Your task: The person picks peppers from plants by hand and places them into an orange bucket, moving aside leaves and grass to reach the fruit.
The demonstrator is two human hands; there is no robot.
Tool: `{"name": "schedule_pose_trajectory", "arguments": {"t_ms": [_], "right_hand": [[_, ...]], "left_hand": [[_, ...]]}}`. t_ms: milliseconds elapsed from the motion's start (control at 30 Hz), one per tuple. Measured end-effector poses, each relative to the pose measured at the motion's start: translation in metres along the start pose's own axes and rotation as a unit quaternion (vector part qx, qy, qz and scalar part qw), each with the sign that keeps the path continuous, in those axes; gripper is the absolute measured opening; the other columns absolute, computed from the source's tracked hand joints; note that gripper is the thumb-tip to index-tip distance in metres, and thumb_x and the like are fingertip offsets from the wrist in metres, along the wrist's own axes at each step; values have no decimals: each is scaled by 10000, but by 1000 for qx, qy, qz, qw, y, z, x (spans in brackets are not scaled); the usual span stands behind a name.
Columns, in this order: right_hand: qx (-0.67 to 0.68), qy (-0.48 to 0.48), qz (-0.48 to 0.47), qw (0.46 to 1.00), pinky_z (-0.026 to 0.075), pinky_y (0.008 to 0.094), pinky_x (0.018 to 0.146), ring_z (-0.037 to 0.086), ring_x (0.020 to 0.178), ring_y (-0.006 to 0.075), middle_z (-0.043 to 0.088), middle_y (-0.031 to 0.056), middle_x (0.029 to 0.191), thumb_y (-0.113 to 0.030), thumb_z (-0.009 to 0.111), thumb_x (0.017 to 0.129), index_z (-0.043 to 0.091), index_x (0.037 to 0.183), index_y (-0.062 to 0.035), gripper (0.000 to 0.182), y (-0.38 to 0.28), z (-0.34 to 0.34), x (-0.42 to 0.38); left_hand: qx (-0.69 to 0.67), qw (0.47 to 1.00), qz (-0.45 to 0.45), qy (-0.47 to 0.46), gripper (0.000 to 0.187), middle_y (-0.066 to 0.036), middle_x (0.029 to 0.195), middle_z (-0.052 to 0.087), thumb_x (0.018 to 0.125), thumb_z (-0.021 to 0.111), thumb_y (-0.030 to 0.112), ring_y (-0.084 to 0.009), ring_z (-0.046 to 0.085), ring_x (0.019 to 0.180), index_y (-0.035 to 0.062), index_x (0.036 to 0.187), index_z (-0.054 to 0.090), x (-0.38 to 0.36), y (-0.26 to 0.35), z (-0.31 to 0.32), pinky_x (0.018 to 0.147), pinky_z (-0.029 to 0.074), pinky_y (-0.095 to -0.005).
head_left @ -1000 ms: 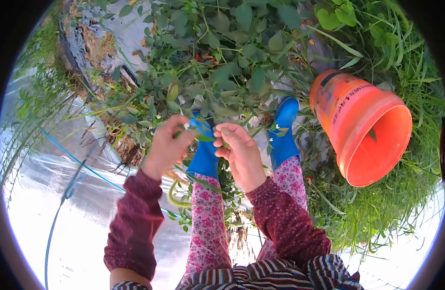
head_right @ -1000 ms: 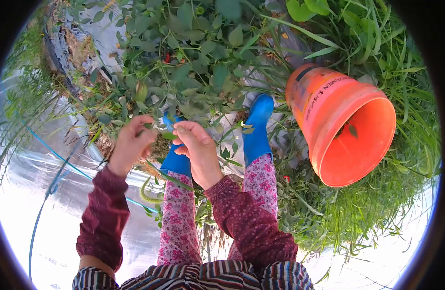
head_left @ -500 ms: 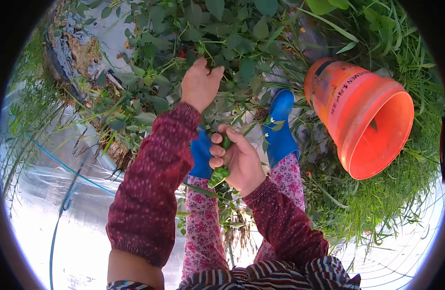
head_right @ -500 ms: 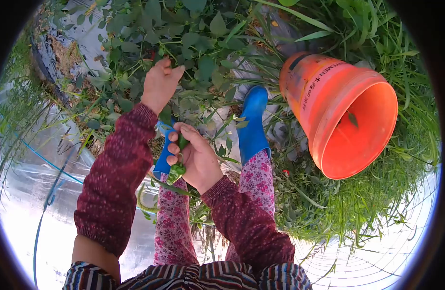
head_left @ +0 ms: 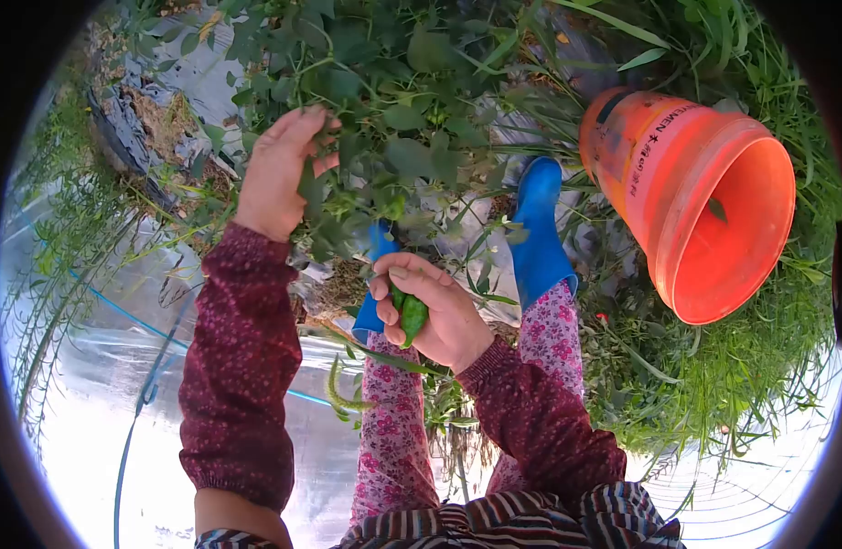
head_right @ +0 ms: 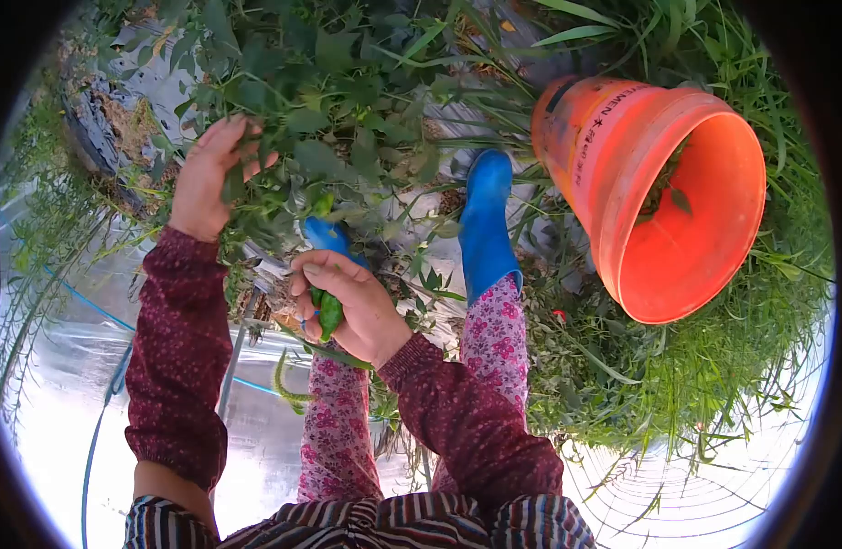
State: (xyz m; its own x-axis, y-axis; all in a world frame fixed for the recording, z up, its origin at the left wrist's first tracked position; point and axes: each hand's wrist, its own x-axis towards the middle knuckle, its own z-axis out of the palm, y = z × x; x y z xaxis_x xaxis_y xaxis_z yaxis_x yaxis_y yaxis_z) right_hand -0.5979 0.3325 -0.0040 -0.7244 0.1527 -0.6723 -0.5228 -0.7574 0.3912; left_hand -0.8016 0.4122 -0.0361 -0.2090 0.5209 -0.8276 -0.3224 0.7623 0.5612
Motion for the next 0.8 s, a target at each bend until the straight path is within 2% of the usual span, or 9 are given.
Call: {"name": "schedule_pose_trajectory", "arguments": {"t_ms": [167, 367, 467, 533, 567, 667, 700, 767, 800], "right_hand": [[-42, -23, -15, 999, 425, 270, 488, 519, 662, 133, 536, 59, 843, -146, 484, 922, 525, 1018, -41, 148, -9, 10, 1], [-147, 59, -136, 978, 437, 228, 528, 541, 694, 104, 581, 45, 845, -131, 526, 902, 563, 963, -23, 130, -19, 26, 10], [-214, 84, -188, 955, 426, 215, 545, 532, 702, 86, 579, 21, 849, -119, 526, 899, 589, 1001, -36, 146, -27, 44, 14], [-307, 105, -237, 916, 417, 212, 561, 531, 720, 78, 566, 7, 844, -94, 536, 881, 614, 1032, -65, 173, -29, 54, 20], [-305, 107, -239, 915, 417, 212, 561, 531, 720, 78, 566, 7, 844, -94, 536, 881, 614, 1032, -65, 173, -30, 58, 25], [-541, 95, -440, 711, 457, 315, 610, 584, 740, 206, 561, 88, 882, -113, 605, 803, 625, 1013, -69, 216, -30, 67, 40], [-540, 99, -438, 712, 457, 315, 610, 584, 740, 206, 561, 88, 882, -113, 605, 803, 625, 1013, -69, 216, -30, 68, 43], [-648, 190, -400, 619, 468, 375, 638, 601, 769, 280, 579, 114, 909, -190, 643, 760, 634, 998, -79, 263, -30, 70, 45], [-652, 205, -371, 628, 465, 406, 641, 601, 769, 318, 581, 130, 897, -242, 655, 720, 640, 971, -80, 300, -33, 73, 46]], "left_hand": [[-57, 992, -72, -81, 309, -138, 1038, 603, 912, 511, 228, -227, 612, 879, -28, 1085, 515, -2, 58, -43, 817, 532, -379], [-19, 985, -105, -132, 331, -150, 970, 618, 912, 511, 239, -261, 633, 891, -49, 1075, 506, -14, 79, -45, 781, 564, -331], [10, 972, 10, -236, 366, -149, 1117, 554, 917, 507, 295, -336, 551, 1075, -18, 1107, 508, -22, 72, -46, 812, 543, -378], [-2, 979, -149, -139, 355, -152, 1122, 556, 921, 500, 241, -281, 629, 896, -38, 1139, 504, -14, 69, -39, 696, 561, -320], [-1, 978, -151, -142, 355, -152, 1122, 556, 921, 500, 241, -281, 629, 896, -38, 1139, 504, -14, 69, -33, 696, 561, -320], [15, 969, -161, -184, 417, -113, 1021, 609, 869, 583, 314, -255, 637, 860, -12, 1128, 556, -24, 64, -13, 644, 535, -330], [15, 969, -165, -186, 417, -113, 1021, 609, 869, 583, 314, -255, 637, 860, -12, 1128, 556, -18, 58, -15, 644, 535, -330], [92, 967, -159, -177, 405, -101, 952, 630, 858, 586, 337, -205, 634, 817, -7, 1071, 597, -7, 48, -12, 645, 533, -317], [94, 968, -158, -170, 412, -81, 925, 628, 834, 607, 356, -158, 621, 741, -1, 1038, 612, -13, 47, -9, 635, 532, -306]]}}
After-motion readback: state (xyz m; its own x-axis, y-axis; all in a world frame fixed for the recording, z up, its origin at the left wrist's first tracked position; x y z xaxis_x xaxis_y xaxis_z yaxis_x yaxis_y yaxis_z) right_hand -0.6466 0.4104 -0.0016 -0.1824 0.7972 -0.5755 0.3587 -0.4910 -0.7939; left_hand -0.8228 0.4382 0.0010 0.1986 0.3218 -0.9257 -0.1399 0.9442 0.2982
